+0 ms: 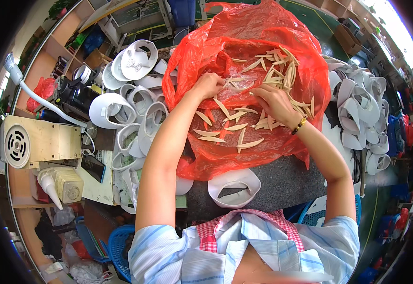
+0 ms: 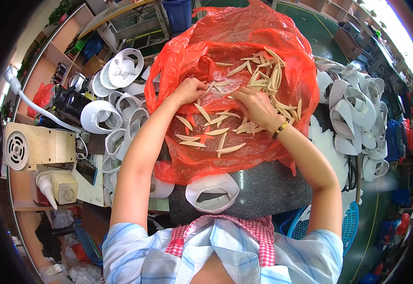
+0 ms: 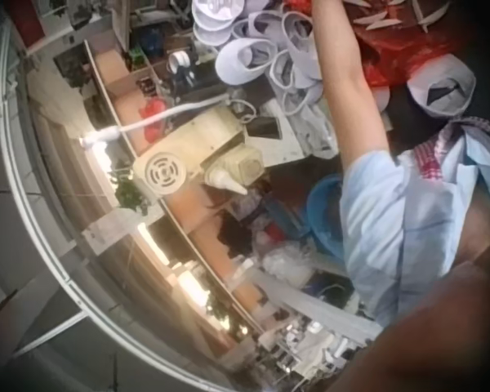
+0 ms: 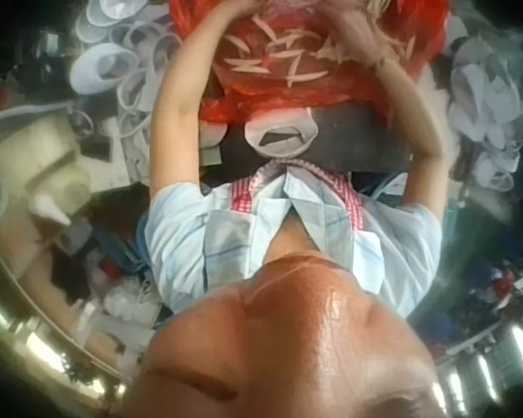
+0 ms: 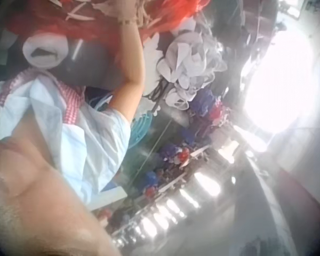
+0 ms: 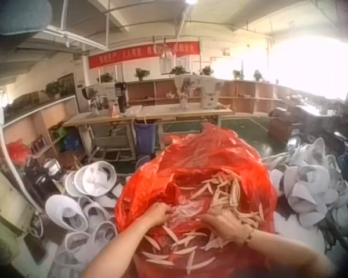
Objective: Apply adhesive and assemble white shoe components and linings.
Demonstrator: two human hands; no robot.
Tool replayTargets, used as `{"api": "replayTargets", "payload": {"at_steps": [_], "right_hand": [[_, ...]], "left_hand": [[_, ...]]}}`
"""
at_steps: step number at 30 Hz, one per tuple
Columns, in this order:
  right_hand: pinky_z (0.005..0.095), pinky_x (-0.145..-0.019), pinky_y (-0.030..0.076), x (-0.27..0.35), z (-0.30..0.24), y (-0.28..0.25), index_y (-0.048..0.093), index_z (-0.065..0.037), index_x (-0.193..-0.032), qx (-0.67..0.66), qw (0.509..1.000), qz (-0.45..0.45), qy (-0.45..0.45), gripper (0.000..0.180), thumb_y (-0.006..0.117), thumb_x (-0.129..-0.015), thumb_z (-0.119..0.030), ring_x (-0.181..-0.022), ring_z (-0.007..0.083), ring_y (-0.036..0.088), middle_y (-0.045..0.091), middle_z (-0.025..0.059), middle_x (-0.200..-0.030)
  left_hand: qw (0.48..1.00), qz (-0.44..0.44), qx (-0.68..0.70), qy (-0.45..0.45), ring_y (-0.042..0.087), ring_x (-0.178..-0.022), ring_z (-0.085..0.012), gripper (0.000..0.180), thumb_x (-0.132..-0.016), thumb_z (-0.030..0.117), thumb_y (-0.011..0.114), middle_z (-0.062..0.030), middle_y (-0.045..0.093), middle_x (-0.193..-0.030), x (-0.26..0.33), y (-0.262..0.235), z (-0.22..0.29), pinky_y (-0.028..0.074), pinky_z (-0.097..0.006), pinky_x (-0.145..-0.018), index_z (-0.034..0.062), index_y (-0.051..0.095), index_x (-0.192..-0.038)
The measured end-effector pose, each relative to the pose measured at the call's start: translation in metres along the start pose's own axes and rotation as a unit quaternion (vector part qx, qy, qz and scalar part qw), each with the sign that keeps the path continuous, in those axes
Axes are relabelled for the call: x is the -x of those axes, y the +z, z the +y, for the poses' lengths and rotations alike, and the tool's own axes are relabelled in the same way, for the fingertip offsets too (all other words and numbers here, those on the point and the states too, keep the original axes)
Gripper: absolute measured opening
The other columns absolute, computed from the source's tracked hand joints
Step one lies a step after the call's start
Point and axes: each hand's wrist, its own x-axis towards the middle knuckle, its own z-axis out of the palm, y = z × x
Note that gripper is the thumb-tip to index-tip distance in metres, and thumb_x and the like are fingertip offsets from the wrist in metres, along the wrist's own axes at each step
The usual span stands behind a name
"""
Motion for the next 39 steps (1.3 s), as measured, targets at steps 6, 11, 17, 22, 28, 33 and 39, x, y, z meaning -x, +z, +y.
{"api": "replayTargets", "payload": {"at_steps": [6,11,17,22,28,33,39], "right_hand": [[0.0403,-0.072,0.050,0.001,0.025,-0.005,0.065,0.000,-0.104,0.089,0.982,-0.102,0.133,0.021,0.059,-0.085,-0.007,-0.081,0.0364,0.063,0.065,0.0201,-0.087],[0.0444,-0.070,0.049,0.001,0.060,-0.033,0.067,-0.003,-0.088,0.091,0.971,-0.110,0.190,0.015,0.060,-0.082,-0.015,-0.080,0.0362,0.064,0.065,0.0188,-0.082],[0.0456,-0.076,0.050,0.044,0.038,-0.032,0.064,-0.009,-0.099,0.183,0.941,-0.202,0.203,0.020,0.060,-0.083,-0.020,-0.089,0.0345,0.063,0.064,0.0171,-0.088],[0.0437,-0.071,0.050,0.056,0.025,-0.079,0.067,-0.008,-0.083,0.212,0.881,-0.303,0.296,0.012,0.062,-0.076,-0.016,-0.080,0.0365,0.065,0.067,0.0158,-0.080],[0.0486,-0.068,0.047,0.016,0.043,-0.073,0.057,0.001,-0.089,0.229,0.911,0.020,0.341,0.043,0.068,-0.080,-0.040,-0.075,0.0385,0.064,0.064,0.0198,-0.073],[0.0447,-0.068,0.049,0.041,0.107,-0.093,0.064,-0.002,-0.090,0.230,0.904,0.082,0.350,0.044,0.065,-0.084,-0.046,-0.075,0.0338,0.066,0.068,0.0171,-0.079],[0.0438,-0.075,0.050,0.067,0.098,-0.139,0.064,-0.005,-0.094,0.212,0.900,0.040,0.377,0.031,0.071,-0.076,-0.030,-0.086,0.0351,0.066,0.068,0.0173,-0.087]], "left_hand": [[0.997,0.006,-0.064,-0.044,0.069,-0.079,-0.0276,0.025,-0.075,0.008,0.065,-0.0164,0.069,-0.086,-0.006,0.002,0.026,0.053,-0.037,-0.072,0.0082,0.072,-0.098],[0.998,0.000,-0.054,-0.036,0.068,-0.082,-0.0297,0.019,-0.068,-0.001,0.063,-0.0172,0.069,-0.083,0.000,-0.003,0.026,0.053,-0.038,-0.075,0.0046,0.069,-0.085],[0.987,0.131,-0.024,0.085,0.063,-0.098,-0.0344,0.034,-0.073,0.002,0.057,-0.0182,0.066,-0.103,-0.005,0.007,0.067,0.050,-0.042,-0.085,0.0066,0.065,-0.105],[0.997,0.007,-0.048,0.065,0.062,-0.097,-0.0365,0.043,-0.081,0.027,0.068,-0.0194,0.065,-0.103,-0.015,0.037,0.140,0.049,-0.045,-0.084,0.0034,0.058,-0.115],[0.987,0.096,0.123,-0.040,0.065,-0.088,-0.0326,0.063,-0.070,0.030,0.079,-0.0182,0.067,-0.093,-0.044,0.072,0.120,0.050,-0.041,-0.078,-0.0001,0.055,-0.120],[0.991,-0.001,0.102,-0.091,0.066,-0.093,-0.0336,0.024,-0.071,0.016,0.073,-0.0185,0.069,-0.095,-0.058,0.074,0.107,0.051,-0.041,-0.081,0.0099,0.072,-0.094],[0.994,0.044,0.083,-0.059,0.067,-0.089,-0.0311,0.036,-0.071,0.024,0.075,-0.0177,0.069,-0.093,-0.047,0.052,0.108,0.052,-0.041,-0.079,0.0055,0.069,-0.100]]}}
